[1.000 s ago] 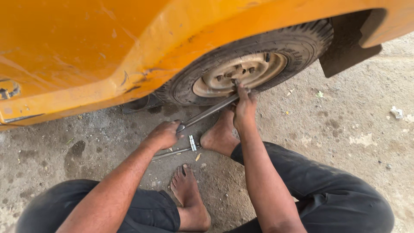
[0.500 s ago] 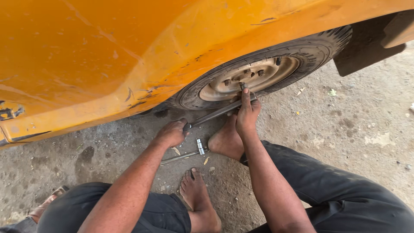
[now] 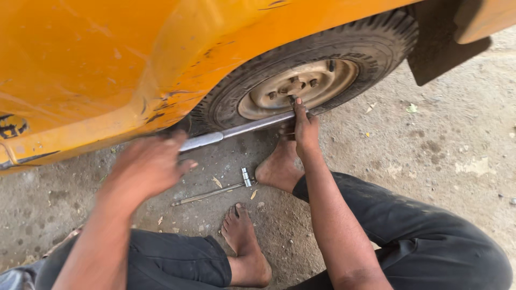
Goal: The person lifts a tire and mounts it onto the wheel hub of a yellow vehicle. They then insert lug nuts by hand and tighten them using a lug wrench to secure the tire in place.
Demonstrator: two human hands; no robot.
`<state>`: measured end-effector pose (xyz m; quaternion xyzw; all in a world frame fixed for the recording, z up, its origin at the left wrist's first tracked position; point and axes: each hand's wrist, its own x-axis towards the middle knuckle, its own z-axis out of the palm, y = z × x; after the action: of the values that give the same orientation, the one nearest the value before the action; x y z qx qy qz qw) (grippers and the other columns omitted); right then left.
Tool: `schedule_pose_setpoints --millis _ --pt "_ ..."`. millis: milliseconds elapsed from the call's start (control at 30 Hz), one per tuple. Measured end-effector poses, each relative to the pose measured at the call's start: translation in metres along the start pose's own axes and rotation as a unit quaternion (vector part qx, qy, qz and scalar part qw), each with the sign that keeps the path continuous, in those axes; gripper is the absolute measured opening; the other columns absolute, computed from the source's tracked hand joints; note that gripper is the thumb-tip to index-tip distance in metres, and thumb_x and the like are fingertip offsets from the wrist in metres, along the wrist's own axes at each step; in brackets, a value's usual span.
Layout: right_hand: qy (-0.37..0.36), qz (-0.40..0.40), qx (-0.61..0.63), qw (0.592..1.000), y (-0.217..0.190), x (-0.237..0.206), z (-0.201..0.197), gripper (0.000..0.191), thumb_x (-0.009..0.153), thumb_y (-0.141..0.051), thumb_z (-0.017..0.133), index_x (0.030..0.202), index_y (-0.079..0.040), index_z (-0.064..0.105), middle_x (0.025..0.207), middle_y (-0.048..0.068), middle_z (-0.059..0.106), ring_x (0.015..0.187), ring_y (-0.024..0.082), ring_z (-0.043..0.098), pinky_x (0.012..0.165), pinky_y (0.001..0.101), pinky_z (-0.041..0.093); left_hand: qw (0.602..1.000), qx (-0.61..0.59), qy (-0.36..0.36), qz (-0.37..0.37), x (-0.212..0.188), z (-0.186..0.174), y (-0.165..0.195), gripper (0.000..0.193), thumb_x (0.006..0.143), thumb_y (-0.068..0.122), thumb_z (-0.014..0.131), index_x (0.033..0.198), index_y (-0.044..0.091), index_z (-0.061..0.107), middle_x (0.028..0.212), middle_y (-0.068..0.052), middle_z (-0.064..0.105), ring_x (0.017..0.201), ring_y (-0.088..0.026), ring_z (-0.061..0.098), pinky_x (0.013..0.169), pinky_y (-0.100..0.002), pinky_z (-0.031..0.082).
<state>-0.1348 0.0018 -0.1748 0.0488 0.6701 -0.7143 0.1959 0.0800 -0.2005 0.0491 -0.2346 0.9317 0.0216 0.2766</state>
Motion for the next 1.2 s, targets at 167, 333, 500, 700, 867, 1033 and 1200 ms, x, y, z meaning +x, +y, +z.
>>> schedule_pose_setpoints --millis 167,333,500,700,867,1033,1200 --pt "0.125 -0.457 -0.213 0.855 -0.024 -0.029 -0.005 0.025 0.101 -0.023 0.068 0.116 -0.004 0.059 0.103 0.014 0.064 0.094 0.03 0.065 0.083 0.042 0.054 0.975 -0.201 -0.001 -0.096 -0.051 -0.069 0.041 0.047 0.091 0.034 0.075 0.135 0.027 0.063 0.099 -0.006 0.077 0.094 -0.023 0.075 0.082 -0.044 0.059" --pt "0.042 -0.627 -0.249 0.737 -0.063 -0.06 0.015 0.06 0.079 -0.031 0.079 0.119 0.004 0.05 0.106 0.023 0.055 0.093 0.038 0.058 0.079 0.0458 0.047 0.643 -0.639 0.183 0.379 -0.053 -0.082 0.086 0.052 0.089 0.02 0.08 0.134 0.012 0.054 0.129 -0.006 0.064 0.107 -0.016 0.071 0.089 -0.036 0.066" --pt "0.128 -0.568 -0.228 0.78 -0.054 -0.016 -0.014 0.017 0.106 -0.015 0.065 0.117 -0.003 0.06 0.1 0.012 0.067 0.086 0.025 0.068 0.072 0.0385 0.056 0.617 -0.635 0.139 0.443 -0.037 -0.058 0.089 0.054 0.095 0.022 0.078 0.144 0.016 0.055 0.125 -0.004 0.069 0.106 -0.014 0.073 0.096 -0.034 0.066" --pt "0.172 -0.113 0.093 0.974 0.003 0.062 -0.082 0.027 0.11 -0.027 0.061 0.095 -0.005 0.062 0.068 0.003 0.062 0.05 0.012 0.056 0.043 0.0316 0.045 0.744 -0.547 0.169 0.345 -0.02 -0.036 0.082 0.041 0.093 0.017 0.076 0.132 0.009 0.065 0.113 -0.007 0.077 0.102 -0.015 0.074 0.089 -0.035 0.064" --pt "0.172 -0.035 -0.062 0.983 0.031 0.043 -0.077 0.019 0.101 -0.022 0.063 0.097 -0.006 0.071 0.071 0.007 0.065 0.06 0.018 0.061 0.055 0.0374 0.05 0.785 -0.513 0.152 0.311 -0.011 -0.035 0.084 0.039 0.089 0.018 0.077 0.125 0.01 0.068 0.105 -0.003 0.078 0.09 -0.011 0.073 0.078 -0.031 0.06" --pt "0.036 -0.402 -0.392 0.827 0.005 0.023 -0.068 0.04 0.075 -0.019 0.078 0.111 -0.005 0.07 0.106 0.011 0.07 0.109 0.031 0.062 0.1 0.0464 0.043 0.782 -0.514 0.157 0.316 -0.009 -0.036 0.086 0.032 0.091 0.018 0.077 0.12 0.008 0.07 0.102 -0.004 0.078 0.088 -0.013 0.071 0.078 -0.031 0.061" --pt "-0.05 -0.466 -0.456 0.757 -0.012 0.015 -0.055 0.047 0.073 -0.031 0.087 0.108 -0.005 0.07 0.104 0.015 0.073 0.105 0.035 0.064 0.093 0.0522 0.042 0.809 -0.478 0.171 0.295 -0.011 -0.033 0.082 0.03 0.089 0.022 0.078 0.114 0.007 0.072 0.1 -0.003 0.079 0.087 -0.012 0.073 0.076 -0.03 0.06"
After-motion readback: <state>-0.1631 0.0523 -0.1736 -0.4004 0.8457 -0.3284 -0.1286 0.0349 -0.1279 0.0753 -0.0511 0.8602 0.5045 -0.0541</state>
